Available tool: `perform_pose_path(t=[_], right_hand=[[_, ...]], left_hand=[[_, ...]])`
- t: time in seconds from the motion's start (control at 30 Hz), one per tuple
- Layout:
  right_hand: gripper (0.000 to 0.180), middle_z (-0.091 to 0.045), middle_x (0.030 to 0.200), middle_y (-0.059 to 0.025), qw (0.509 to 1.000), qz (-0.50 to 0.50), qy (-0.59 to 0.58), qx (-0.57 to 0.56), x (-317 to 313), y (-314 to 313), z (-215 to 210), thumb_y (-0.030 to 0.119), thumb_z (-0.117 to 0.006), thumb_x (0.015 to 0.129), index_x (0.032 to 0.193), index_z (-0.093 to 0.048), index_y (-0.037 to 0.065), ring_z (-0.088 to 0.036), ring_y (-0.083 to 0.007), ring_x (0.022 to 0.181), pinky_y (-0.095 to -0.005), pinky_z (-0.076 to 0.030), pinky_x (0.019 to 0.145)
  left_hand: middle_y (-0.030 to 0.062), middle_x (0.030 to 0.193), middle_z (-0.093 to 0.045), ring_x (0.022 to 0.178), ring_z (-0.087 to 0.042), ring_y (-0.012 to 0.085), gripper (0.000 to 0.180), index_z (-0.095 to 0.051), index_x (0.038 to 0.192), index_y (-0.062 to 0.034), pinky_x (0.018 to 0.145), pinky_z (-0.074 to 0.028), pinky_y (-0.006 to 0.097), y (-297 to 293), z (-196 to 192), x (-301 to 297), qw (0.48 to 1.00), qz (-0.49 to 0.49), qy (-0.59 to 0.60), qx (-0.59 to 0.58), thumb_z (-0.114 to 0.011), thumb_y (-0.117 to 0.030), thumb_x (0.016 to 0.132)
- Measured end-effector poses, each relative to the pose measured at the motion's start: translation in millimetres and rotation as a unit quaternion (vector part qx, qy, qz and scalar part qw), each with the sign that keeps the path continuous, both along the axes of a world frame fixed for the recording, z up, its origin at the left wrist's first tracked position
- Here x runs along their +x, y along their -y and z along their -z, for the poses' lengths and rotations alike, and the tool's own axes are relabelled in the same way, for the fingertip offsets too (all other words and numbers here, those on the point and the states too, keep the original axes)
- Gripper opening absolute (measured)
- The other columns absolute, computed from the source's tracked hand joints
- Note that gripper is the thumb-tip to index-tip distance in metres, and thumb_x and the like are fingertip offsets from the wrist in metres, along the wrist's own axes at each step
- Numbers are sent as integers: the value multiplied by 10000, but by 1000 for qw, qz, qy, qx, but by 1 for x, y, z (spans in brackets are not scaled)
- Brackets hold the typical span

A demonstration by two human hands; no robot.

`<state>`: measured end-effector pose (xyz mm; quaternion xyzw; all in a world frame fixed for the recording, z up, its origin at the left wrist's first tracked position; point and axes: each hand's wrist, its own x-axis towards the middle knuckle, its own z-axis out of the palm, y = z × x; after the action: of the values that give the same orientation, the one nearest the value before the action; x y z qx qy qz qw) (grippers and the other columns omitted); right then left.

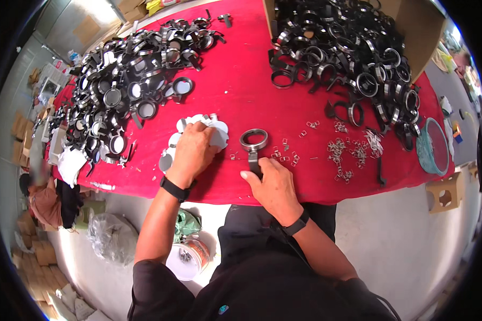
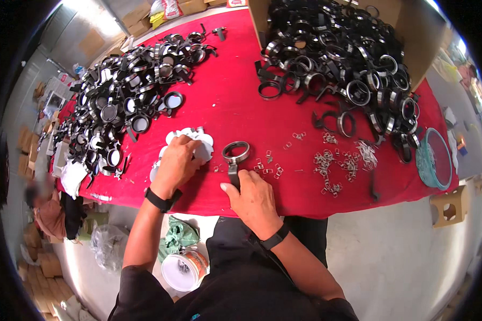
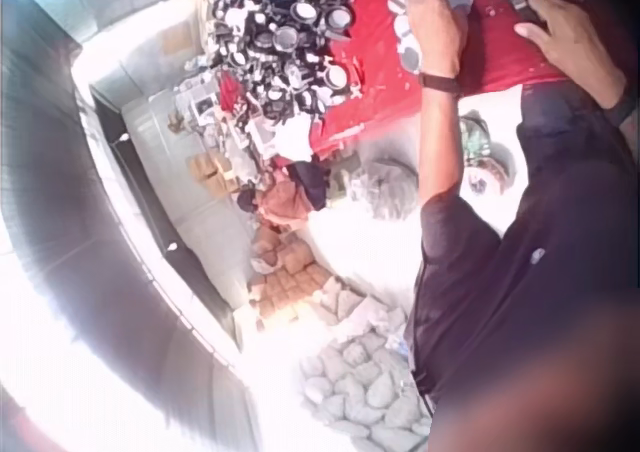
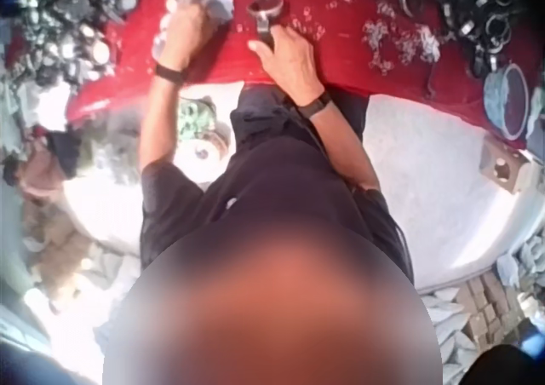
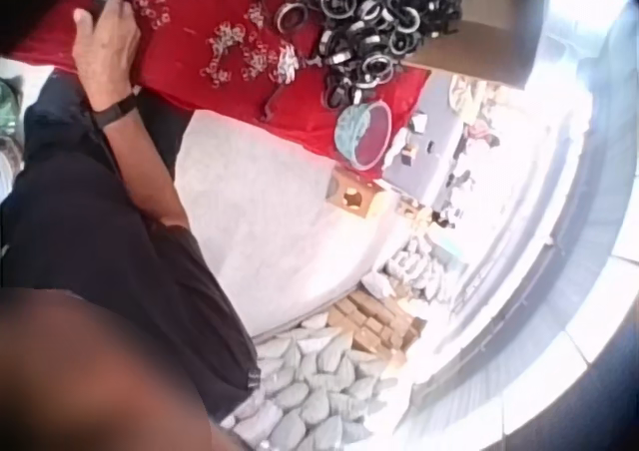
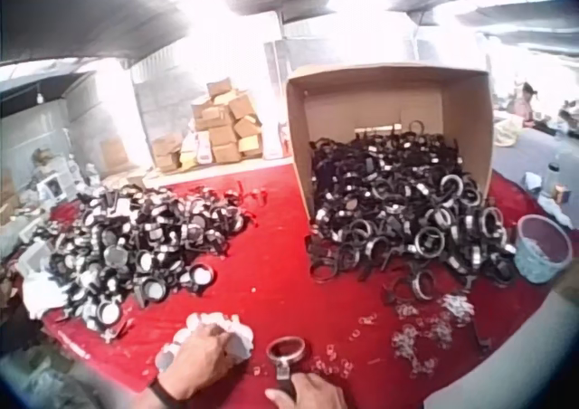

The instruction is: The recorder is assembling circular components by placing a metal disk inside a plastic ring and securing it with small metal clips.

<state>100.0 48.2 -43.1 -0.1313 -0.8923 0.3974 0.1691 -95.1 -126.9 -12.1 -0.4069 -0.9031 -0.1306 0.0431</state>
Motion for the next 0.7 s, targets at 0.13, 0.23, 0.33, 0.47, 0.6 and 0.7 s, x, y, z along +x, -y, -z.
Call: perform_pose_path(t=[0.13, 0.23, 0.33, 0.47, 0.6, 0.7], right_hand=[[166, -731, 1117, -229, 997, -1, -70, -17, 0, -19, 0, 112, -629, 1103, 1163, -716, -15, -740, -481, 991, -573, -603, 856], [199, -749, 1152, -226, 998, -6, -62, -12, -4, -36, 7, 89, -618, 1093, 1210, -733, -23, -747, -478, 1026, -567, -611, 876], [203, -760, 1178, -226, 997, 6, -54, 58, 0, -59, 14, 49, -628, 1049, 1184, -766, -15, -752, -471, 1048, -561, -615, 896], [185, -770, 1159, -214, 978, 97, -94, 160, 10, -112, 7, 33, -670, 1000, 1141, -782, -9, -754, -441, 1018, -555, -611, 908], [248, -778, 1154, -213, 970, 130, -127, 162, 14, -115, -13, 71, -736, 999, 1229, -774, -15, -775, -410, 992, -509, -627, 868], [355, -788, 1184, -203, 992, 26, -95, -82, 13, -74, -24, 92, -810, 982, 1318, -760, -11, -809, -344, 970, -428, -638, 839]], left_hand=[[224, 1130, -742, 1070, -718, 439, 486, -814, 1211, -51, 960, -587, 518, -4, -4, -9, 997, -50, 50, -8, -959, -202, 773], [226, 1091, -752, 1058, -740, 439, 436, -814, 1124, -41, 955, -591, 521, -7, -10, -10, 993, -94, 71, -10, -970, -254, 777], [208, 1000, -772, 969, -768, 409, 325, -810, 1050, -33, 881, -599, 503, -4, -19, -10, 989, -114, 91, 28, -927, -272, 863], [147, 893, -754, 807, -735, 296, 219, -775, 1042, -4, 751, -592, 410, 3, -33, -7, 988, -94, 50, 110, -848, -203, 986], [26, 911, -738, 783, -686, 96, 157, -698, 1161, -11, 665, -546, 296, -10, -41, 10, 865, -114, 356, 333, -733, -159, 1123], [47, 976, -788, 811, -735, 103, 130, -702, 1207, -38, 682, -585, 268, -34, -42, 33, 791, -36, 468, 392, -723, -137, 1125]])
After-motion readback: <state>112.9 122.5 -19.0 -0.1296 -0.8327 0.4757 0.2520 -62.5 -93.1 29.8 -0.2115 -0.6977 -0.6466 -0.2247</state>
